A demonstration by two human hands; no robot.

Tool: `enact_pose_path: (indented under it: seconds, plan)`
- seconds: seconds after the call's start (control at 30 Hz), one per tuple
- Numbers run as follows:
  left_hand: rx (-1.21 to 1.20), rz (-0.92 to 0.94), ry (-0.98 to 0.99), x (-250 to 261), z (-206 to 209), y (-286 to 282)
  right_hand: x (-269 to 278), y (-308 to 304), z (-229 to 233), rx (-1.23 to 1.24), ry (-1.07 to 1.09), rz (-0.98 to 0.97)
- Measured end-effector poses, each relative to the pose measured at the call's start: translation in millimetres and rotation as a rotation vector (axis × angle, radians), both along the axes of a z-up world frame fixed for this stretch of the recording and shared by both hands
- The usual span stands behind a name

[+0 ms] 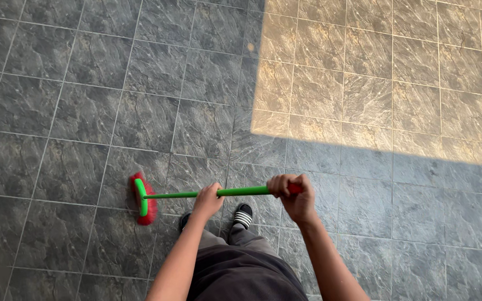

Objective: The person sweeps debris from a tiled floor into a red dustpan using a broom.

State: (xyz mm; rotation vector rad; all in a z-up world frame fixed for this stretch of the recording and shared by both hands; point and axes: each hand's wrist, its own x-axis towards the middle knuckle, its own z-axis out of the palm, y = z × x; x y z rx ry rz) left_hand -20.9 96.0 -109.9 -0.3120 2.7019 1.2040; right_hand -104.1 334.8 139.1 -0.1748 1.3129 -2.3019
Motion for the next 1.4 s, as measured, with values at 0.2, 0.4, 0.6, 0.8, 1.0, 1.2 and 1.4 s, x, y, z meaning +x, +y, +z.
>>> enact_pose_path:
  seconds: [0.2, 0.4, 0.6, 0.8, 1.0, 1.2, 1.4]
  plan:
    - [-0.099, 0.418, 0.073, 62.5, -17.1, -98.6, 27.9, -112.5, -4.6, 0.170, -0.109, 0.373]
    - [-0.113, 0.373, 0.302, 42.8, 104.1, -92.7, 4.1, -115.5, 86.7, 0.100, 0.212, 0.440]
    - [0.015, 0.051, 0.313, -10.0, 212.5, -10.7, -26.6, -65.2, 221.6, -0.166, 0.505, 0.618]
    - [0.327, -0.022, 0.533, -30.7, 225.2, 46.0, -12.8, -73.9, 249.8, -0.007, 0.503, 0.668]
    - [0.446, -0.068, 0.452, -14.2, 174.3, 31.7, 4.2, -104.3, 207.6, 0.097, 0.476, 0.758]
    - [0.395, 0.025, 0.351, 31.3, 156.5, -47.6, 9.5, -133.6, 155.6, -0.066, 0.400, 0.730]
    - [0.372, 0.194, 0.120, 71.9, 152.4, -136.3, 33.5, -193.6, 118.2, -0.120, 0.364, 0.736]
